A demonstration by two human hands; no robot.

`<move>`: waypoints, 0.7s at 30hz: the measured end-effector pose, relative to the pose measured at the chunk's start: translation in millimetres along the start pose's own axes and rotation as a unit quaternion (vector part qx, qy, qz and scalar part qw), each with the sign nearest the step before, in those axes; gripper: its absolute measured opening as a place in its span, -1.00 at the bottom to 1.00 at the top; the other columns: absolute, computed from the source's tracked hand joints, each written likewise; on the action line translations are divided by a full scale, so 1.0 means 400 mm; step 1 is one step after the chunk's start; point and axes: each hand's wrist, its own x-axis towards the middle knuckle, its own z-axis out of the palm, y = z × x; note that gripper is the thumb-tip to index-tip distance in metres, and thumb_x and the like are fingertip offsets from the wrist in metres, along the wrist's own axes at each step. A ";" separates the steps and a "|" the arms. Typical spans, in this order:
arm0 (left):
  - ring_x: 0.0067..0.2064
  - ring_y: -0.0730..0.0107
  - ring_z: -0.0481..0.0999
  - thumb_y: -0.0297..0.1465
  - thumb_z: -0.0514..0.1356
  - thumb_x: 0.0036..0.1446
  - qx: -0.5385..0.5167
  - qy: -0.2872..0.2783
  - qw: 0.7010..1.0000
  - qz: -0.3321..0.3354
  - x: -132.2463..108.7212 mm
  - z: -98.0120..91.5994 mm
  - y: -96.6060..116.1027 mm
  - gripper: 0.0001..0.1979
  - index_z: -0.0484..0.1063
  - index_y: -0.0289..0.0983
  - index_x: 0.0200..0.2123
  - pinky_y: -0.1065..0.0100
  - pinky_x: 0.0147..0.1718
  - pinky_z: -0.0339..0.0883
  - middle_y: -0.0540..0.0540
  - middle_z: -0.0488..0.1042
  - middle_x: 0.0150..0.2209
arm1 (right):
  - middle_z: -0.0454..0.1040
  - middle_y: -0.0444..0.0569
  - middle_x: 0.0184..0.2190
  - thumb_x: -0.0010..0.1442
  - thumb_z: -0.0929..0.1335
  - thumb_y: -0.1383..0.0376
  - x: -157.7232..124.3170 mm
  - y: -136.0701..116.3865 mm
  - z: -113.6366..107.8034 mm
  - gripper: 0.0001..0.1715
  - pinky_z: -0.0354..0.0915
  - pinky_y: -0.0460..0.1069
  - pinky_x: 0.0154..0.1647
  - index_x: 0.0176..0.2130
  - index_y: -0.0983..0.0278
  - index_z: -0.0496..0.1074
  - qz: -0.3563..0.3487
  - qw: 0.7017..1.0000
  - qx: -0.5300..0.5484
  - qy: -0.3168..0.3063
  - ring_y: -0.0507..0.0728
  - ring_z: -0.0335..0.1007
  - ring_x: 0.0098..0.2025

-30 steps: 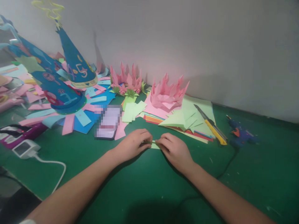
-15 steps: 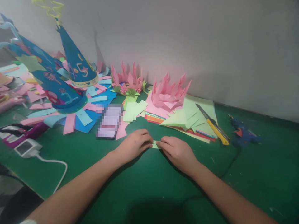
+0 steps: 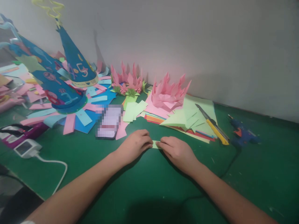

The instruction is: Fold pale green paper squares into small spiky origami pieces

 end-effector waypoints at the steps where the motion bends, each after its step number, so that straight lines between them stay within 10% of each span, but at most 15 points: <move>1: -0.23 0.34 0.40 -0.42 0.11 0.19 0.005 0.005 1.000 0.007 0.000 0.000 0.000 -0.82 0.50 -0.32 -0.34 0.34 -0.21 0.29 -0.13 0.42 -0.30 | 0.46 0.01 -0.37 0.31 0.17 0.38 0.000 -0.001 -0.001 -0.71 0.17 -0.03 -0.37 -0.20 0.30 0.45 0.002 1.000 -0.001 -0.001 0.10 0.28 -0.36; 21: -0.29 0.34 0.39 -0.43 0.00 0.26 0.148 -0.066 0.987 0.009 0.007 -0.005 0.034 -0.72 0.45 -0.35 -0.39 0.32 -0.28 0.25 -0.10 0.43 -0.35 | 0.45 0.01 -0.37 0.30 0.17 0.41 0.003 -0.016 -0.007 -0.71 0.14 -0.04 -0.39 -0.24 0.30 0.45 0.027 0.999 -0.007 -0.019 0.10 0.25 -0.36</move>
